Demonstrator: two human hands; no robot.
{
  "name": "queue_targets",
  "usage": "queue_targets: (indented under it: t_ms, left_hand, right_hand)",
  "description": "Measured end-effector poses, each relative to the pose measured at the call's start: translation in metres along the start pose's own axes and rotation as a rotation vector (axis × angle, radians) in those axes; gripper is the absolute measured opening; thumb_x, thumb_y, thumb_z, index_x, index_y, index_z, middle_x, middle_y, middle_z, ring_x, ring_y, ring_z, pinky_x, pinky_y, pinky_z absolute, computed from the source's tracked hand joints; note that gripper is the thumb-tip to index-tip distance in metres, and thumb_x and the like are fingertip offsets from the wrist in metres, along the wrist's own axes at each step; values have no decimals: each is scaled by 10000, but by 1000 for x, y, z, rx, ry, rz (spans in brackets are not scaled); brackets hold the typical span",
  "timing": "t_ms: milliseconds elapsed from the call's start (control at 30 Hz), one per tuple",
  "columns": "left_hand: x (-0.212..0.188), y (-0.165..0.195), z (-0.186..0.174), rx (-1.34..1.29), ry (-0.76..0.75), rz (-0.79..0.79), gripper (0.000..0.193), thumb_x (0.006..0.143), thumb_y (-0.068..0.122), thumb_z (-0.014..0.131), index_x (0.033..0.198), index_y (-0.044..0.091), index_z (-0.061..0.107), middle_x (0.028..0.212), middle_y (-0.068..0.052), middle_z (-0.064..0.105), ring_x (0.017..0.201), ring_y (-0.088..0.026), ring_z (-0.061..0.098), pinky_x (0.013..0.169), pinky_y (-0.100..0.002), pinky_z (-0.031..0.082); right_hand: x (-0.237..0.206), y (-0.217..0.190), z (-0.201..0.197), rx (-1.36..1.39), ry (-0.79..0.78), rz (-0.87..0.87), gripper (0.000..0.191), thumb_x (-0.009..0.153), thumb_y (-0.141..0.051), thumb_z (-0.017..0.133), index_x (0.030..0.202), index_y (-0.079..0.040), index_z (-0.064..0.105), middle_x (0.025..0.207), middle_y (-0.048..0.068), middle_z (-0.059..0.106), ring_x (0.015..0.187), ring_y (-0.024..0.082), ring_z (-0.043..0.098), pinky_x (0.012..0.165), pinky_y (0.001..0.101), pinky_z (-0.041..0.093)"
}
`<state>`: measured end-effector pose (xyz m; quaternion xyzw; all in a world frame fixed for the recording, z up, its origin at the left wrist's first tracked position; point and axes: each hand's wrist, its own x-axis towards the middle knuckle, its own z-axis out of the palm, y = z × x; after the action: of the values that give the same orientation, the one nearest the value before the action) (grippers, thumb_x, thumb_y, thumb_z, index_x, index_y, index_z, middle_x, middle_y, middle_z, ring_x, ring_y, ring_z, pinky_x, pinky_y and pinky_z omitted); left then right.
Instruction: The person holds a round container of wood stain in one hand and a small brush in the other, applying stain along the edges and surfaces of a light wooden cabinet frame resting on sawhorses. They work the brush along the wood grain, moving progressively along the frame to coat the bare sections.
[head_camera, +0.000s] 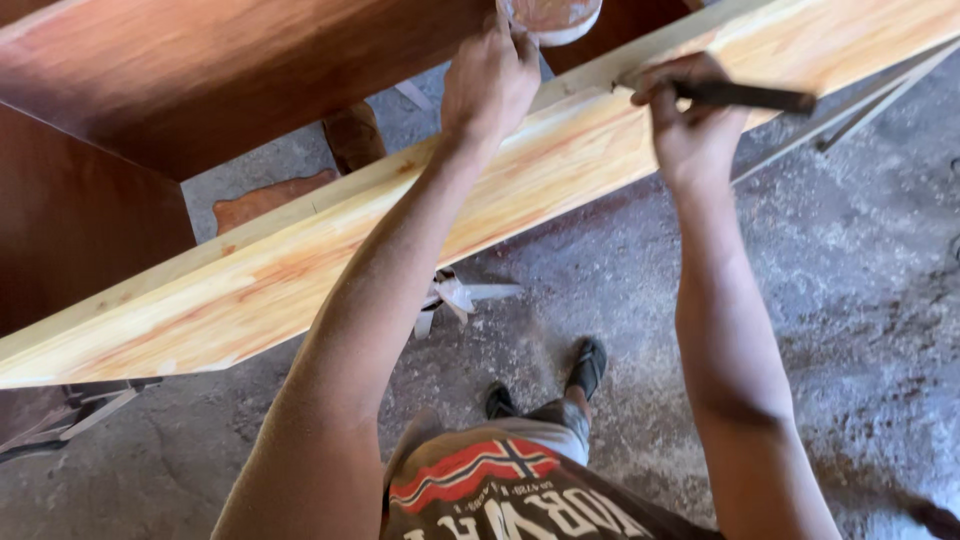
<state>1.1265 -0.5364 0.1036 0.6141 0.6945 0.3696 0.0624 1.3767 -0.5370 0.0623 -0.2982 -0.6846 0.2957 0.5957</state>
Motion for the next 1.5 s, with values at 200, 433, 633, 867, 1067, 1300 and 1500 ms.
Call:
queue_targets:
  t_ms: [200, 433, 633, 867, 1067, 1300, 1500]
  left_hand:
    - [2, 4, -6, -20, -39, 15, 319, 971, 301, 558, 1088, 6, 597, 822, -238, 738, 760, -420, 741, 680, -542, 577]
    - [0, 4, -6, -19, -37, 2, 308, 993, 300, 542, 1085, 12, 603, 818, -226, 738, 747, -410, 742, 672, -531, 582]
    - [3, 3, -5, -28, -41, 12, 297, 976, 307, 553, 1055, 30, 626, 816, -205, 750, 752, -402, 747, 670, -527, 588]
    - [-1, 6, 0, -20, -75, -3, 292, 994, 299, 528, 1031, 34, 643, 850, -217, 745, 788, -402, 755, 718, -516, 606]
    - [2, 3, -5, -24, -26, -9, 292, 985, 283, 538, 1080, 21, 623, 831, -246, 735, 783, -453, 719, 697, -558, 566]
    - [-1, 4, -8, 2, -75, -23, 291, 1022, 282, 524, 1101, 17, 612, 856, -233, 748, 792, -417, 744, 705, -528, 584]
    - [-1, 0, -7, 1, -54, 3, 289, 968, 303, 580, 1078, 39, 626, 871, -214, 755, 809, -423, 733, 720, -543, 565]
  right_hand:
    - [2, 0, -1, -114, -3, -100, 130, 1074, 163, 600, 1017, 50, 628, 974, 132, 689, 904, 178, 697, 862, 275, 570]
    - [-5, -10, 19, -122, -43, 34, 67, 1063, 97, 630, 1074, 33, 614, 934, 101, 699, 879, 149, 708, 813, 274, 576]
    - [34, -23, -12, -979, -153, -354, 155, 918, 80, 726, 863, -43, 650, 757, 101, 699, 682, 216, 656, 749, 382, 546]
    - [-2, -12, -15, -232, -126, -144, 114, 1043, 166, 645, 1063, 53, 644, 960, 152, 732, 922, 204, 751, 809, 314, 580]
    - [4, 18, -12, -423, 47, -214, 84, 1084, 107, 665, 1088, 25, 646, 963, 142, 719, 947, 209, 792, 800, 303, 634]
    - [-49, 16, 40, -429, 339, -125, 47, 1078, -26, 697, 1089, 17, 682, 915, 119, 710, 727, 158, 608, 626, 285, 441]
    - [-50, 14, 43, -41, 329, 10, 121, 1102, -95, 716, 1153, 12, 690, 978, 51, 700, 809, 84, 561, 708, 242, 434]
